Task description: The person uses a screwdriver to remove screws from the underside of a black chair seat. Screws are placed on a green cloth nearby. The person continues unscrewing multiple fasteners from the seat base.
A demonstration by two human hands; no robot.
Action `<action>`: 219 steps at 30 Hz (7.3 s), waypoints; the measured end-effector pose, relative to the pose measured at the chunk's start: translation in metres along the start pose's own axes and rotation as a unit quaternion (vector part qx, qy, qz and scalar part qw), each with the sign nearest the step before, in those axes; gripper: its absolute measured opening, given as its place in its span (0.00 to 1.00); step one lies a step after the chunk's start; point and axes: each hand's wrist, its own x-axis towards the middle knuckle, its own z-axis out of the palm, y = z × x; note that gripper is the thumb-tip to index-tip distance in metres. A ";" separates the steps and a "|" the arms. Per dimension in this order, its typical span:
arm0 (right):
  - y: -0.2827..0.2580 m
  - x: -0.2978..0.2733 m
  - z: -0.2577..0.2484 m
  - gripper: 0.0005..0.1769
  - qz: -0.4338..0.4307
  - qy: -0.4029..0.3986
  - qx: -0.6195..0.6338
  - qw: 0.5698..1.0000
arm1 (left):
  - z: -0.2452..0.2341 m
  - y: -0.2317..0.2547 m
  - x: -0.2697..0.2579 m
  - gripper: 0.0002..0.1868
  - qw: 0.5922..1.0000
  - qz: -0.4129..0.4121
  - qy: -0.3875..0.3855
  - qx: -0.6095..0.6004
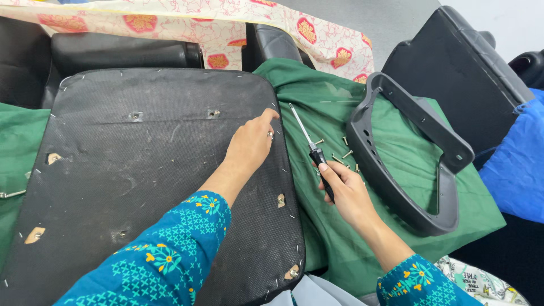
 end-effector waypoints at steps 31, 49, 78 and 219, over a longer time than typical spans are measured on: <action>-0.130 -0.012 -0.021 0.24 -0.357 0.141 -0.216 0.898 | 0.027 -0.011 -0.021 0.06 0.990 -0.042 0.131 -0.018; -0.150 0.002 -0.006 0.24 -0.388 0.092 -0.303 0.865 | 0.024 -0.010 -0.020 0.08 0.989 -0.064 0.130 -0.011; -0.165 0.025 0.019 0.18 -0.481 0.009 -0.178 0.859 | 0.027 -0.012 -0.021 0.07 0.991 -0.043 0.126 0.017; -0.167 0.042 0.024 0.15 -0.557 0.054 -0.167 0.812 | 0.022 -0.009 -0.038 0.21 0.986 -0.076 0.147 0.038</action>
